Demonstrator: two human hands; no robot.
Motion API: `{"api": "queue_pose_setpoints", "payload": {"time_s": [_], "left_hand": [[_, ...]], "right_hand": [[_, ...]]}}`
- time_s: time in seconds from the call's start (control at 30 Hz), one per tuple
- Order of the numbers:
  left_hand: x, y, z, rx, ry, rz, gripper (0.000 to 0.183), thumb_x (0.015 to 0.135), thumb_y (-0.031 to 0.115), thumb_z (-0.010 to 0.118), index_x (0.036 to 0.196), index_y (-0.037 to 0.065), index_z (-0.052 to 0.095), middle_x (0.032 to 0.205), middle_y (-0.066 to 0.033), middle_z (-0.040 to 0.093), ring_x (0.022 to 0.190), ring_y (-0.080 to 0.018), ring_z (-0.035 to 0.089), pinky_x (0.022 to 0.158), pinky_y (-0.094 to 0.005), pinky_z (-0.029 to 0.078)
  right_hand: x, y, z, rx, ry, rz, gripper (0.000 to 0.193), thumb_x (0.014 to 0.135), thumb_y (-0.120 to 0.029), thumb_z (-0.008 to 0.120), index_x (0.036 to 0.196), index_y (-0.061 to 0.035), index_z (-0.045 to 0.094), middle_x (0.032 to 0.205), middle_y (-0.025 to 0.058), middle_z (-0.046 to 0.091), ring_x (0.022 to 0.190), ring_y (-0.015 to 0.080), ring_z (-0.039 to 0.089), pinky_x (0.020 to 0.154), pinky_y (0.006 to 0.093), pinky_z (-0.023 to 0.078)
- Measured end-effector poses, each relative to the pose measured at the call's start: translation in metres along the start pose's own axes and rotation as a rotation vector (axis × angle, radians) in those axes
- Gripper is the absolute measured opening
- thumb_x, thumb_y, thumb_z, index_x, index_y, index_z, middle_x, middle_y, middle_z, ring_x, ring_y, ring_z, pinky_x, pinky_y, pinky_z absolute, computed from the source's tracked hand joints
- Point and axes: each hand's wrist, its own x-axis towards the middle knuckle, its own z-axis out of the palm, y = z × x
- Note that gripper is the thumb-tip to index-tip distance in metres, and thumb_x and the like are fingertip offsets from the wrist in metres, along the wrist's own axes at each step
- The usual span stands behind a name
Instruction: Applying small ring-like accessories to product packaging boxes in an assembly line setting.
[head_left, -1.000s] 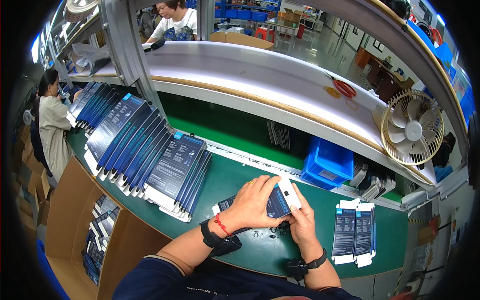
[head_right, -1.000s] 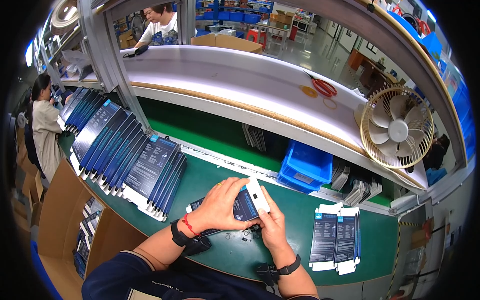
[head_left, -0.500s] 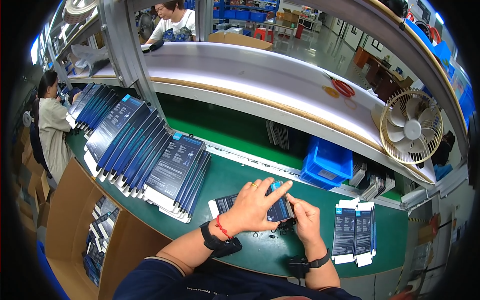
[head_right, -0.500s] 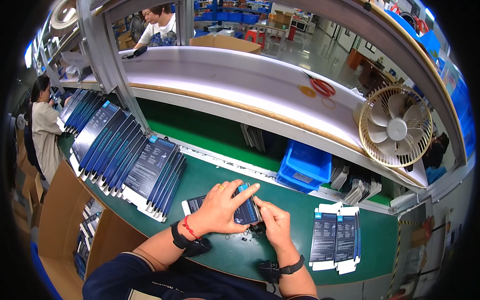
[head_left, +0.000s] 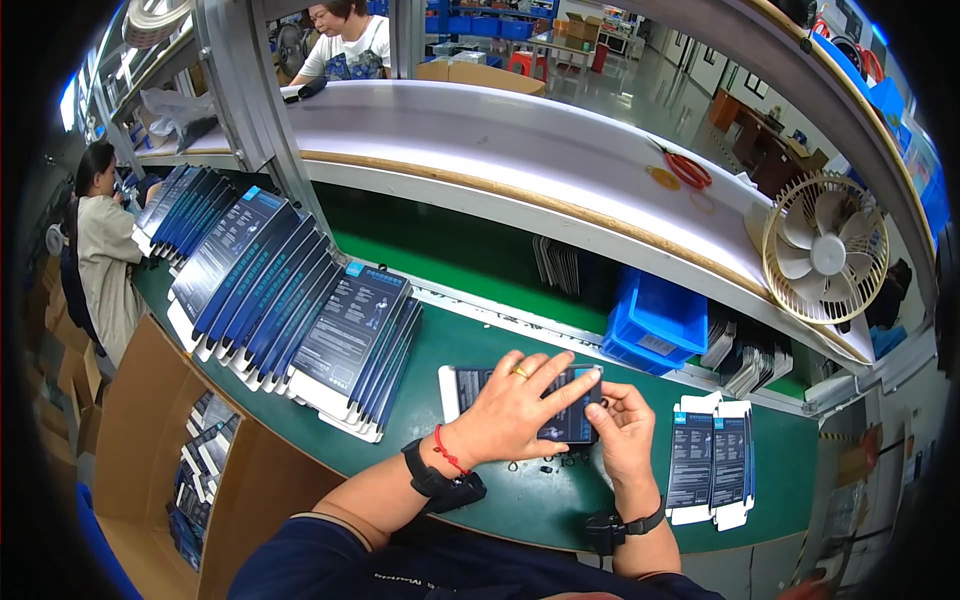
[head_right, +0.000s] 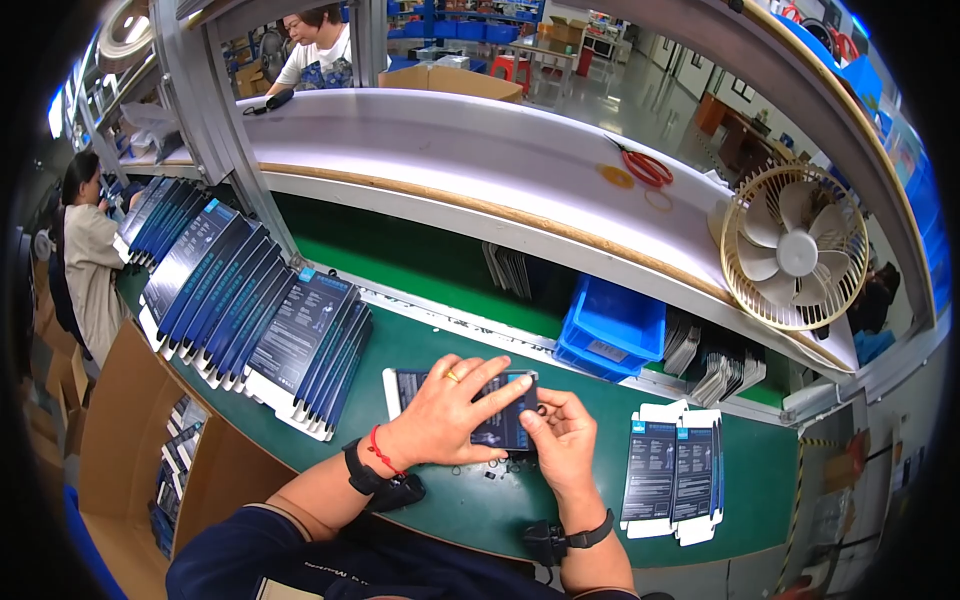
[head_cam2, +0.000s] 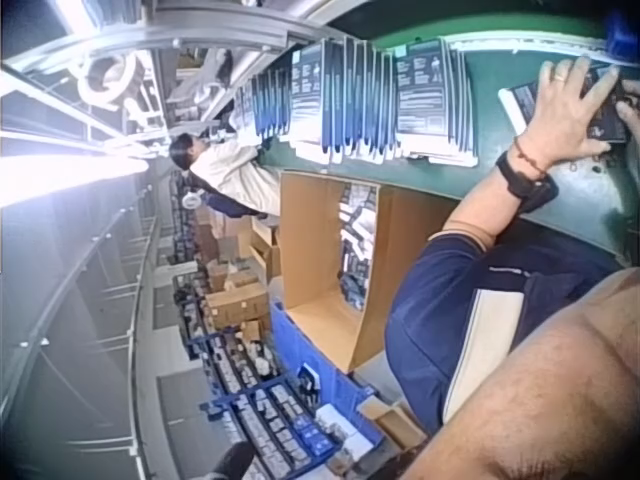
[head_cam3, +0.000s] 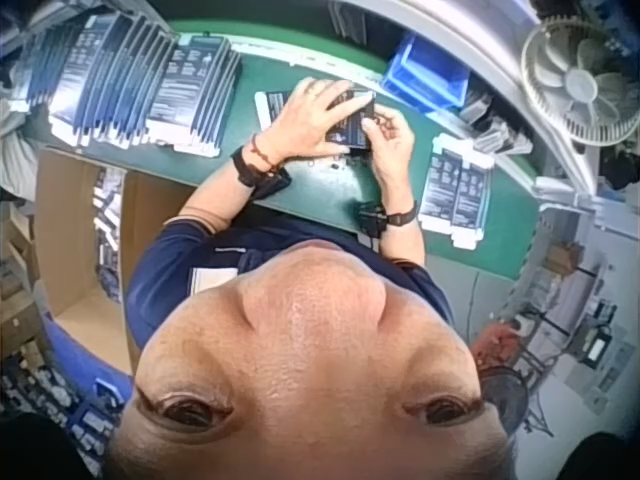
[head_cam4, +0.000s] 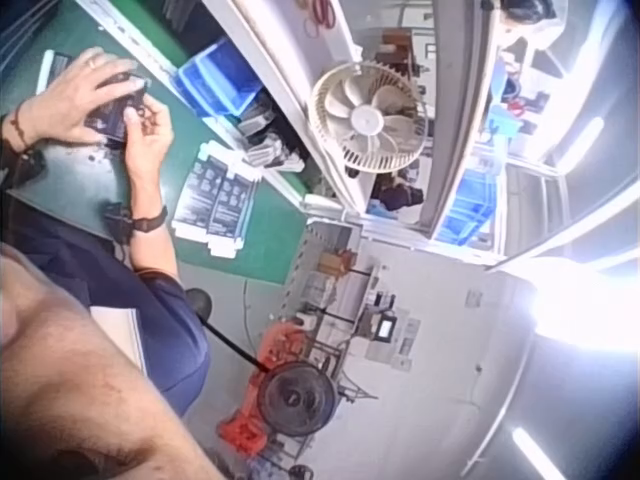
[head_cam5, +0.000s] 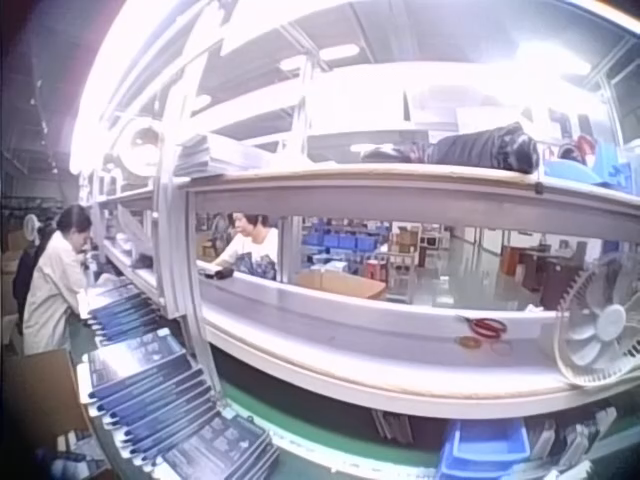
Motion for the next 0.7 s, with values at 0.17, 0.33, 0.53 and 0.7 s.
{"api": "queue_pose_setpoints", "payload": {"time_s": [0.17,0.33,0.53,0.7], "left_hand": [[-0.002,-0.005,0.000,0.142,-0.094,-0.136,0.111,0.056,0.054,0.083,0.148,0.013,0.035,0.131,-0.0195,0.045,0.114,-0.0365,0.049,0.100,-0.0539,0.032],[-0.002,0.000,0.002,0.087,-0.022,-0.135,0.106,0.055,0.048,0.084,0.145,0.013,0.040,0.119,-0.0172,0.049,0.103,-0.0338,0.051,0.094,-0.0488,0.036],[-0.002,0.000,0.006,0.079,0.035,-0.110,0.102,0.053,0.044,0.083,0.142,0.012,0.046,0.111,-0.0154,0.053,0.093,-0.0312,0.053,0.084,-0.0431,0.039],[-0.001,-0.001,0.006,0.078,0.052,-0.107,0.103,0.051,0.044,0.083,0.142,0.012,0.046,0.111,-0.0151,0.053,0.092,-0.0310,0.053,0.083,-0.0432,0.040]], "right_hand": [[0.006,-0.001,-0.027,-0.020,0.193,-0.056,0.015,0.089,-0.002,0.066,0.102,0.0008,0.059,0.095,0.0077,0.067,0.085,0.0085,0.062,0.078,0.0230,0.050],[0.007,-0.006,-0.027,0.087,0.231,-0.059,0.010,0.090,-0.003,0.066,0.095,-0.0015,0.058,0.091,0.0076,0.067,0.080,0.0077,0.062,0.075,0.0215,0.050],[0.005,-0.004,-0.022,0.023,0.291,-0.123,0.010,0.090,-0.001,0.065,0.089,-0.0031,0.056,0.091,0.0076,0.067,0.080,0.0076,0.062,0.075,0.0208,0.050],[0.004,-0.003,-0.024,0.021,0.281,-0.165,0.007,0.090,0.000,0.064,0.090,-0.0017,0.058,0.093,0.0064,0.067,0.081,0.0075,0.061,0.077,0.0207,0.049]]}}
